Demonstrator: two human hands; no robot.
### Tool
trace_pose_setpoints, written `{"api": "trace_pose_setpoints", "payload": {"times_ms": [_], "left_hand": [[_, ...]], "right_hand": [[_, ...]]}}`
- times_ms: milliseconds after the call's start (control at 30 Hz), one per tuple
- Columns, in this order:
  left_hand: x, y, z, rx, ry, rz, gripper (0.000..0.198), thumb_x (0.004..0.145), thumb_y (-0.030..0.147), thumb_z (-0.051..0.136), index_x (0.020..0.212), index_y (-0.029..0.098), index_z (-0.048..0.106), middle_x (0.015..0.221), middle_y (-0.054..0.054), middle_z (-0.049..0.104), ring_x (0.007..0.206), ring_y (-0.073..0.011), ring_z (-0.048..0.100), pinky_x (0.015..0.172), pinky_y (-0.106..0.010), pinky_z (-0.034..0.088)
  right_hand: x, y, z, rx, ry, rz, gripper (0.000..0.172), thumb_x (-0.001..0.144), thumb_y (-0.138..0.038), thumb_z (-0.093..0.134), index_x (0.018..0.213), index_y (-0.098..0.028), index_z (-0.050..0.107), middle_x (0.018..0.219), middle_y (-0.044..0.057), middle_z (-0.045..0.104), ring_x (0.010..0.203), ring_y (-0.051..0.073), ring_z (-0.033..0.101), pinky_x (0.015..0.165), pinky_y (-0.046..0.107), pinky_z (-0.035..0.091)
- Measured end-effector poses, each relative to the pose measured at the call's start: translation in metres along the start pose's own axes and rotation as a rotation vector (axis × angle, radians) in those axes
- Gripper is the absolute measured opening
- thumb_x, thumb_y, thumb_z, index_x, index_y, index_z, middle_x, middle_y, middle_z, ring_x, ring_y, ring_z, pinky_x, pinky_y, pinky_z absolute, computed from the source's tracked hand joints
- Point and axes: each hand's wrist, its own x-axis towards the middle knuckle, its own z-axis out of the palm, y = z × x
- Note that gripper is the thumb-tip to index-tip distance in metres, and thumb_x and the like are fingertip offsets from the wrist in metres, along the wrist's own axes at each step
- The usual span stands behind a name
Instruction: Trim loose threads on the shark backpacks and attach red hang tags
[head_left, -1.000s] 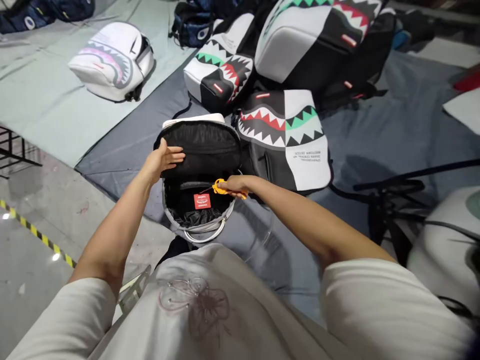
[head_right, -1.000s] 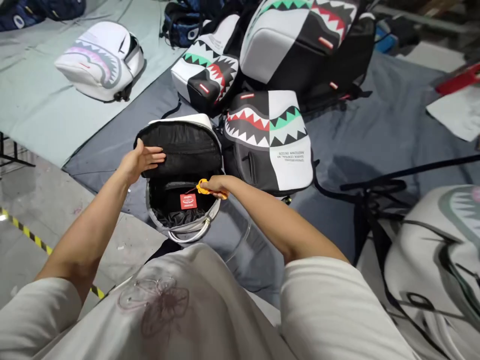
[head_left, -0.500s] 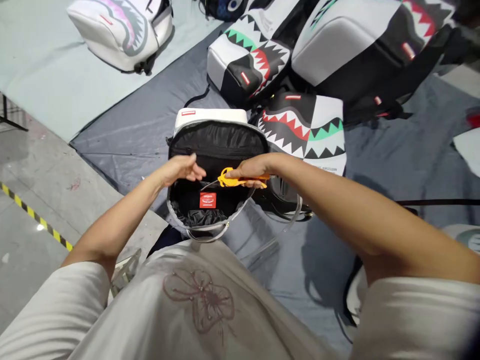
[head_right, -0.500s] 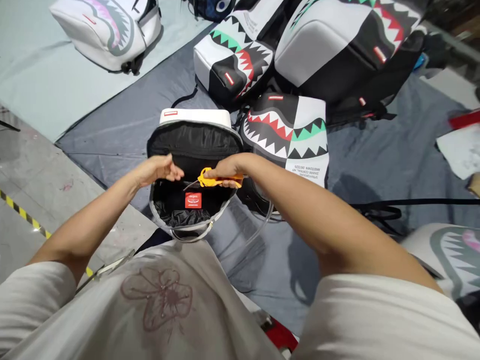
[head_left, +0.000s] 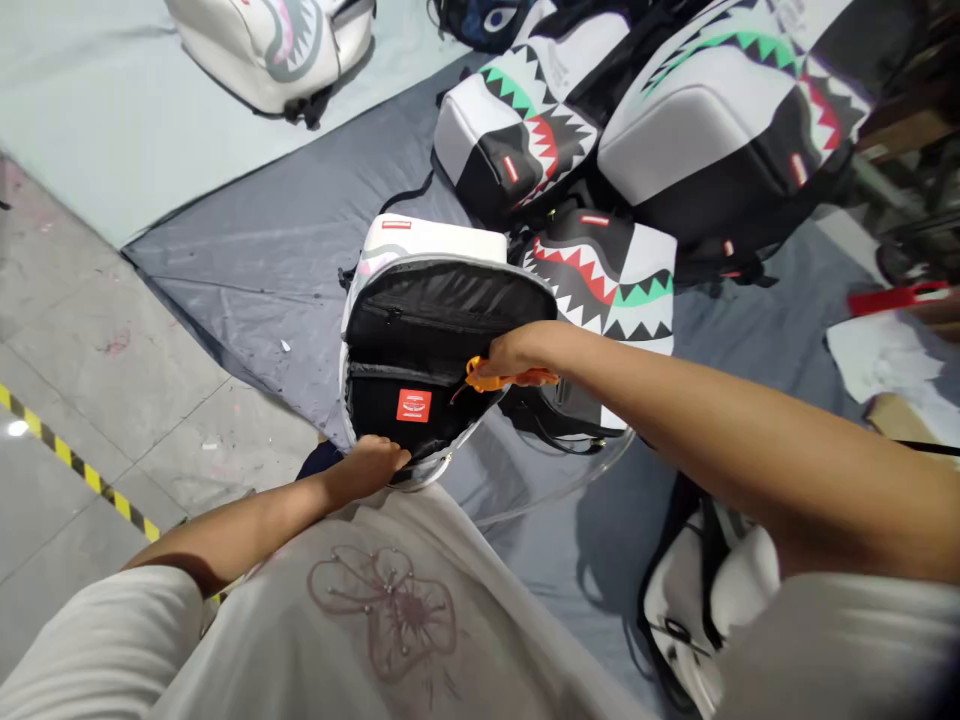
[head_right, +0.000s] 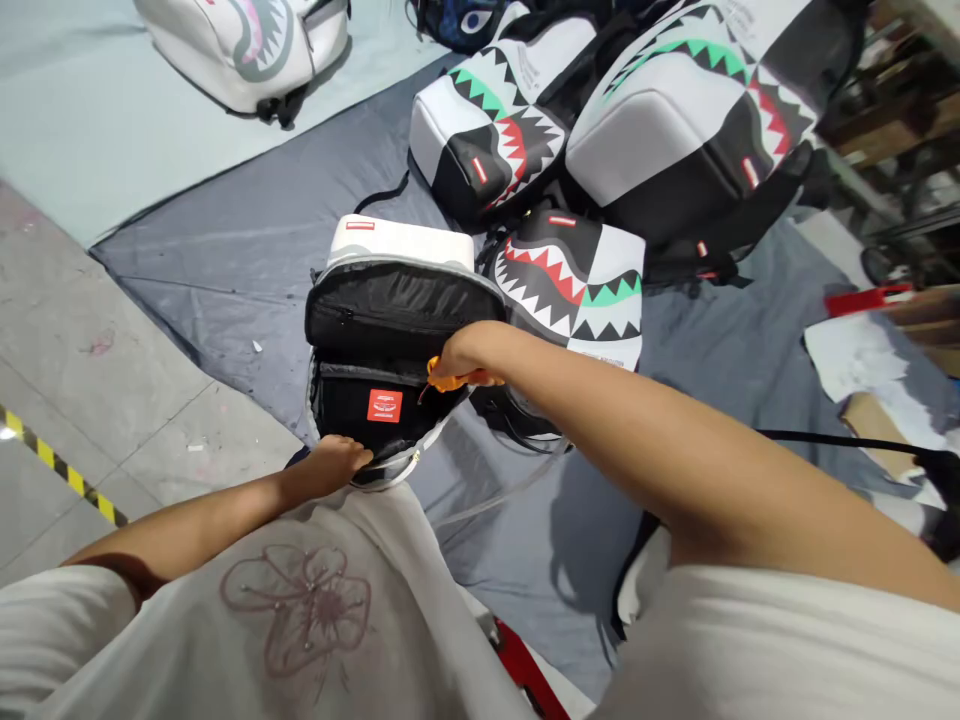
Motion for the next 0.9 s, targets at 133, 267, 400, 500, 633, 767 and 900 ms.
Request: {"api": "trace_pose_setpoints", "payload": {"times_ms": [133,267,400,500,633,767,900], "left_hand": [[-0.019,0.032,-0.024,-0.002,0.122,0.065,0.032,0.09,0.04,0.043,0.107,0.041,0.07,0.123,-0.005,0.067,0.128,-0.0341,0.053,0.115,-0.055,0.031],[-0.007,0.065,-0.088,0.127,0.571,-0.007,0.061,0.08,0.059,0.062,0.136,0.036,0.053,0.156,-0.005,0.037,0.15,-0.0418,0.006,0.117,-0.066,0.006],[0.051,0.062,-0.152,0.074,0.686,0.108,0.083,0.071,0.054,0.076,0.142,0.027,0.045,0.151,-0.012,0.042,0.143,-0.0422,0.028,0.115,-0.053,0.025],[0.09,0.049,-0.174,0.018,0.737,0.054,0.058,0.077,0.041,0.073,0.131,0.025,0.056,0.123,-0.01,0.065,0.124,-0.0363,0.052,0.109,-0.048,0.033],[0.114,0.04,-0.18,-0.03,0.776,0.046,0.043,0.073,0.032,0.077,0.114,0.022,0.064,0.099,-0.007,0.068,0.116,-0.034,0.056,0.108,-0.048,0.033],[0.128,0.029,-0.184,-0.054,0.764,0.042,0.042,0.071,0.033,0.079,0.107,0.02,0.064,0.101,-0.008,0.065,0.12,-0.0353,0.053,0.109,-0.049,0.031],[0.149,0.01,-0.186,-0.104,0.742,0.062,0.04,0.069,0.031,0.081,0.103,0.019,0.063,0.103,-0.009,0.064,0.123,-0.0358,0.05,0.11,-0.05,0.03]], "right_hand": [[-0.027,-0.01,0.019,-0.011,-0.292,0.086,0.06,0.095,-0.063,0.034,0.055,-0.02,0.039,0.047,-0.003,0.034,0.039,0.009,0.031,0.041,0.024,0.03],[-0.035,-0.007,0.032,0.038,-0.226,0.047,0.06,0.094,-0.066,0.034,0.056,-0.02,0.036,0.046,-0.004,0.033,0.038,0.008,0.031,0.041,0.023,0.03],[-0.035,0.011,0.041,-0.001,-0.051,-0.001,0.054,0.098,-0.058,0.035,0.059,-0.02,0.041,0.047,-0.002,0.039,0.04,0.011,0.037,0.043,0.026,0.035],[-0.035,0.031,0.049,-0.052,0.078,0.013,0.049,0.098,-0.052,0.037,0.063,-0.019,0.046,0.05,0.002,0.044,0.043,0.015,0.044,0.047,0.03,0.038],[-0.03,0.048,0.071,0.04,0.077,0.102,0.047,0.098,-0.052,0.037,0.064,-0.02,0.045,0.051,0.0,0.042,0.041,0.013,0.041,0.045,0.029,0.035],[-0.02,0.044,0.096,0.287,-0.234,-0.037,0.05,0.1,-0.052,0.029,0.065,-0.02,0.041,0.05,-0.005,0.036,0.037,0.008,0.034,0.042,0.023,0.032],[-0.009,0.033,0.107,0.337,-0.156,-0.003,0.046,0.1,-0.051,0.032,0.067,-0.021,0.039,0.047,-0.007,0.035,0.034,0.008,0.033,0.04,0.022,0.03]]}}
